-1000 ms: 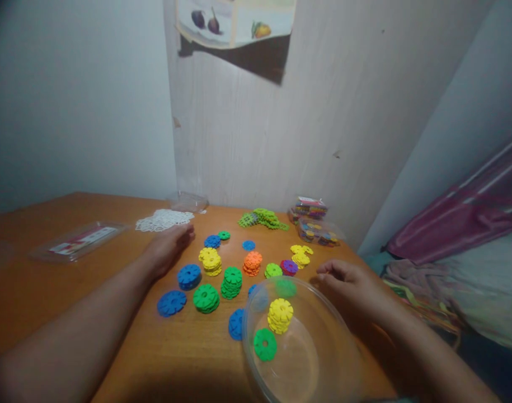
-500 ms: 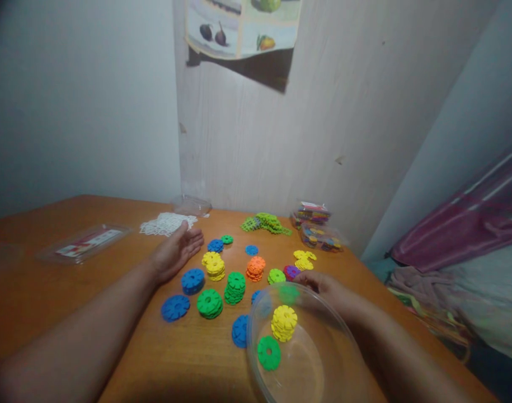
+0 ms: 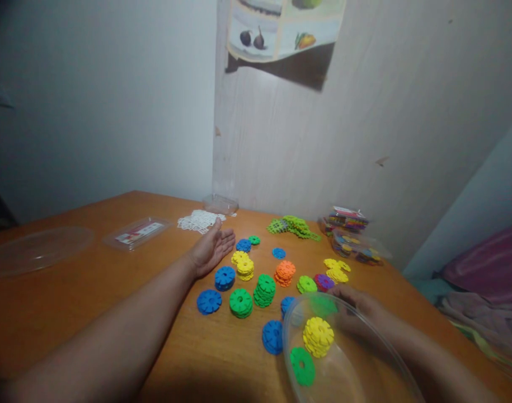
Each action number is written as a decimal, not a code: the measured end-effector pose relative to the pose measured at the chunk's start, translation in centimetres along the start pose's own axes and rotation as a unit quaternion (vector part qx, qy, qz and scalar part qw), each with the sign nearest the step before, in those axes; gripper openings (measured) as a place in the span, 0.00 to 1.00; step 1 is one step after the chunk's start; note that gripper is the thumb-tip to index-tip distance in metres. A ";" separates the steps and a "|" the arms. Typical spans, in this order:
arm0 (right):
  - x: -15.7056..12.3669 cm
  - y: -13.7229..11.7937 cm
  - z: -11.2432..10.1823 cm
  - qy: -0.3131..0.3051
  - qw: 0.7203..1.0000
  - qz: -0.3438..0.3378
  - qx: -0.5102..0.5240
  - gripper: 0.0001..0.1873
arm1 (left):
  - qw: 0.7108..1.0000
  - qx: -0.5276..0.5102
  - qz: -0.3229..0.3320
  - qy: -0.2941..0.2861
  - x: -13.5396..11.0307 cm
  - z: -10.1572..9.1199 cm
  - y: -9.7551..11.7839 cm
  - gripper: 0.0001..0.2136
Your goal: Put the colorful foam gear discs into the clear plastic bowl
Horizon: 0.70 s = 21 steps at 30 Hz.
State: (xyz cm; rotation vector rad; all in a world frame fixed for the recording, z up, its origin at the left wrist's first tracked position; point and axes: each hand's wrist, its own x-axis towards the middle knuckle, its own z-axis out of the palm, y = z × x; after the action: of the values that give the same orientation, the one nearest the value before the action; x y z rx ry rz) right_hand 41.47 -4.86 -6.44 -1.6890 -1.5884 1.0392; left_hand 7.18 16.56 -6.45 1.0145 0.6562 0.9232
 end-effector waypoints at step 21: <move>-7.2 -4.5 -4.0 0.247 0.954 -0.031 -0.165 0.26 | 1.000 0.031 -0.001 -0.005 0.6 0.0 -0.2 0.49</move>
State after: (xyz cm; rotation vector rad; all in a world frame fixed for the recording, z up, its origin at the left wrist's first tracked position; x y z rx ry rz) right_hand 42.65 -11.11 0.44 -1.9098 -1.5139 0.2820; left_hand 7.50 17.02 -6.65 1.0726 0.6802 0.9011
